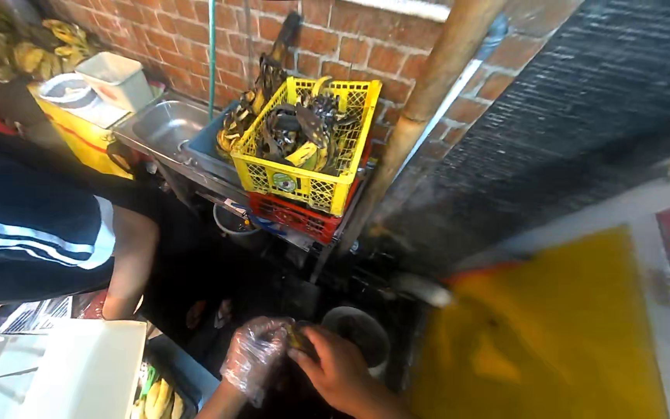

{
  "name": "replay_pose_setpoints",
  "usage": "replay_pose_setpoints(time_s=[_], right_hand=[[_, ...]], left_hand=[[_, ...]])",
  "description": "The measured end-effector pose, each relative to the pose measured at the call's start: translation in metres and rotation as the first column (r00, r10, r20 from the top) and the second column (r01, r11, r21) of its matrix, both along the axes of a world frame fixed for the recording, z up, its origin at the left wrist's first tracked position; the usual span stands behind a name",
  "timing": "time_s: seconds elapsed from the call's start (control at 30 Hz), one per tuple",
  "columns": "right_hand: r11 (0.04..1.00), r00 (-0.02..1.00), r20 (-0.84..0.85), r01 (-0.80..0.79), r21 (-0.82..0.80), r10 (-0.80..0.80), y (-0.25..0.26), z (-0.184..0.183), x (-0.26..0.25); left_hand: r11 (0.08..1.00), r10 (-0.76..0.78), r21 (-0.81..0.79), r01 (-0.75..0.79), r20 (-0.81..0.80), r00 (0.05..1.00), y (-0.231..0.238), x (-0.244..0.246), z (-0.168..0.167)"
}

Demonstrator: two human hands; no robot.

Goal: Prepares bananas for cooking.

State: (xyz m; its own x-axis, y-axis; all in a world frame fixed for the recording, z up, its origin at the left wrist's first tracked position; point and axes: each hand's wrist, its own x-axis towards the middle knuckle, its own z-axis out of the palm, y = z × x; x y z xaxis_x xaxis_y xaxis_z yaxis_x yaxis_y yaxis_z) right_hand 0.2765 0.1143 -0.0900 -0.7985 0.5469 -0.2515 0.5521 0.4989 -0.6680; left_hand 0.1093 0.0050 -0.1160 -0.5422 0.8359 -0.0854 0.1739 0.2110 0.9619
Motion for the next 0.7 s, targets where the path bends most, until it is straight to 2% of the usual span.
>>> replay_pose_setpoints(time_s=[0.13,0.47,0.6,0.7], right_hand=[[0.999,1.0,-0.005,-0.02,-0.031,0.02,-0.001,-0.012,-0.023],[0.993,0.991,-0.072,-0.114,-0.002,0.114,-0.007,-0.027,-0.072],[0.995,0.981,-0.175,-0.09,-0.03,0.083,-0.008,-0.028,-0.081],[0.985,0.931,-0.355,0.019,-0.171,-0.08,-0.008,-0.024,-0.09]], left_hand=[[0.993,0.107,-0.069,-0.101,0.087,0.991,-0.002,-0.015,-0.006],[0.931,0.36,-0.048,-0.361,0.269,0.893,-0.019,-0.034,-0.019],[0.892,0.441,-0.151,-0.427,0.5,0.745,-0.021,-0.033,-0.016],[0.857,0.489,-0.218,-0.467,0.632,0.602,-0.022,-0.031,-0.013]])
